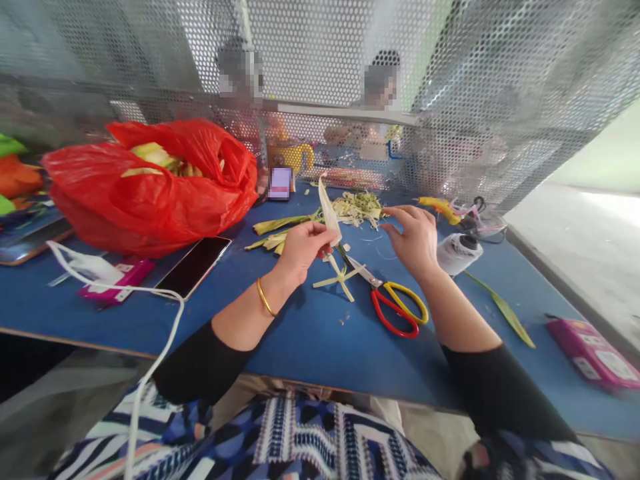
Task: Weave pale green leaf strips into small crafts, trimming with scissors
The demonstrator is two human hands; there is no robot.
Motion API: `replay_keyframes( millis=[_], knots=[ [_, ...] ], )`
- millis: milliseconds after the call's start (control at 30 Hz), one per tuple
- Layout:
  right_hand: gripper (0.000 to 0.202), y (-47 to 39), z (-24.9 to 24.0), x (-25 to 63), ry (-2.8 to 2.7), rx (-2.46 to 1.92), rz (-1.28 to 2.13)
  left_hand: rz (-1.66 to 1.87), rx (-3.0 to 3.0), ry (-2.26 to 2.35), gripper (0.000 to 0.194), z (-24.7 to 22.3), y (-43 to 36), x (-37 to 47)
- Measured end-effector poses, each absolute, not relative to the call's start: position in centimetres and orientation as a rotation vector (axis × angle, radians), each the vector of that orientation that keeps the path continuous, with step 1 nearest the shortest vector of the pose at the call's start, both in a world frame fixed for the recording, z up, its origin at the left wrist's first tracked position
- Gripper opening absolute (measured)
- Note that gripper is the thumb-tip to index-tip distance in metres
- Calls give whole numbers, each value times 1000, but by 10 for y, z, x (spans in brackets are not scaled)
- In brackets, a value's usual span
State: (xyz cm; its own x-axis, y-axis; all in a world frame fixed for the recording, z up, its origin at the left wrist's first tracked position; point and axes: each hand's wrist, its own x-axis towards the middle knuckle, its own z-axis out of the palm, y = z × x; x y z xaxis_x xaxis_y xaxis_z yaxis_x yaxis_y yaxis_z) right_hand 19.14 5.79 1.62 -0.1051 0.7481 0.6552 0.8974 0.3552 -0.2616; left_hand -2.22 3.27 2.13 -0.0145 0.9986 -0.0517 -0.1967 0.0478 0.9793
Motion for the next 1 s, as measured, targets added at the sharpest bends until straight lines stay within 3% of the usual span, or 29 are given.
replay_keyframes(
  millis=[167, 267, 500, 600, 800, 933, 1000],
  knots=[
    [19, 9, 22, 150, -2040, -858, -199, 1355, 1145, 1060, 15, 24, 19, -18],
    [12, -4, 15, 137, -2044, -808, -316, 1360, 1156, 1056, 17, 20, 9, -18],
    [21, -1, 4, 143, -2101, -790, -507, 1216, 1073, 1017, 21, 9, 7, -19],
    [26, 0, 7, 147, -2116, -876, -378, 1241, 1085, 1089, 21, 7, 7, -20],
    [21, 1, 22, 158, -1988, -924, 120, 1689, 1607, 1392, 14, 23, 0, -28],
    [18, 1, 29, 165, -2039, -768, 323, 1173, 2010, 1119, 8, 42, 16, -29],
    [17, 1, 32, 168, -2051, -721, 393, 936, 1991, 973, 15, 48, 27, -28]
  ],
)
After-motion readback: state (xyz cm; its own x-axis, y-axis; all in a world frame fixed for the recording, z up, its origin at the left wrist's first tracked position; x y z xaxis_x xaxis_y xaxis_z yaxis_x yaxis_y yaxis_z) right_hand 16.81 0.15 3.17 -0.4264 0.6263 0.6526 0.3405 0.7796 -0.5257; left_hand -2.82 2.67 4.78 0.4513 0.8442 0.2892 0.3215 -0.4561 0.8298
